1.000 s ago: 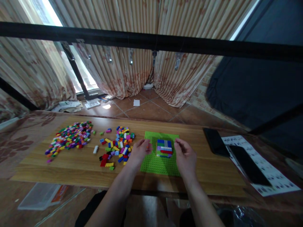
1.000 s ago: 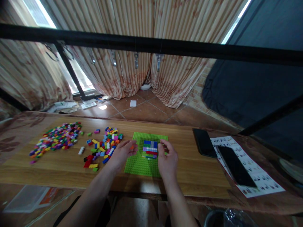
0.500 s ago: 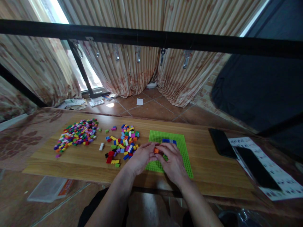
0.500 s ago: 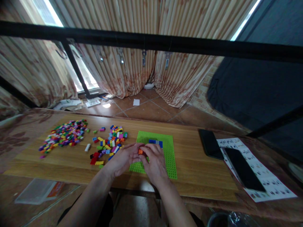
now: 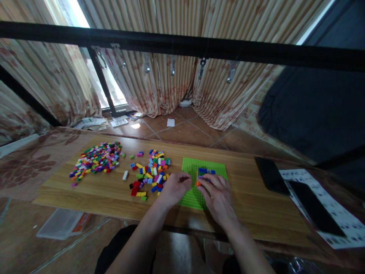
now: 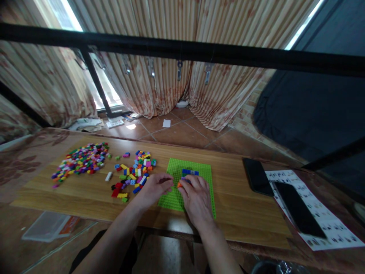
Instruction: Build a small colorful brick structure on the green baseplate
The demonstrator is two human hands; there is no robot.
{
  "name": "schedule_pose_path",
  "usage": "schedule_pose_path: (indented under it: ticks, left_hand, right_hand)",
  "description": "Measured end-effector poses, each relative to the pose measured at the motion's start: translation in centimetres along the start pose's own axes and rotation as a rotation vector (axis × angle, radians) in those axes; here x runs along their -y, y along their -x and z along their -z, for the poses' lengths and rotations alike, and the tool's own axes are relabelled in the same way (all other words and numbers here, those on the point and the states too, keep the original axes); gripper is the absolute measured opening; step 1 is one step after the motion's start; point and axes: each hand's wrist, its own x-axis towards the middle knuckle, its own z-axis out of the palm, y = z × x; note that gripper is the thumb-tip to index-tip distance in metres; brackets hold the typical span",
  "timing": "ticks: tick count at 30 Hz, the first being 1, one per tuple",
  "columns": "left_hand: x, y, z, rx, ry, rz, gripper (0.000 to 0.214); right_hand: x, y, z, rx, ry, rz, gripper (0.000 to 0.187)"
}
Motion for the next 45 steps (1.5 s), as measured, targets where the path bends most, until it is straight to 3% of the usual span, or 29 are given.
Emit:
schedule_pose_path:
  ticks: [10,19,32,39,45]
  left_hand:
    - [0.6,-0.7,-2.1,0.007,-0.096,-0.152,0.010]
    - [0.3,-0.8,-2.4,-0.027,-0.181,-0.144,0.014]
    - [0.6,-1.2,-2.6,-0.082,-0.201,-0.212,0.013]
    - [0.5,-1.2,-2.8,-0.091,-0.210,-0.214,0.013]
    - [0.8,-1.4,-2.8,-0.078,-0.176,-0.211,0.011]
  right_hand:
    - [-0.4,0.4,-0.1,-0.022,0.021,-0.059,0.024]
    - [-1.1,0.4,0.1,-0.079,-0.117,-0.167,0.022]
    - [-1.1,0.3,0.0,-0.096,-0.150,-0.172,0.015]
    - [-0.3,-0.1,0.0,-0.138,-0.219,-0.303,0.018]
    - [-0.8,-0.1,-1.3,-0.234,-0.288,-0.551,0.029]
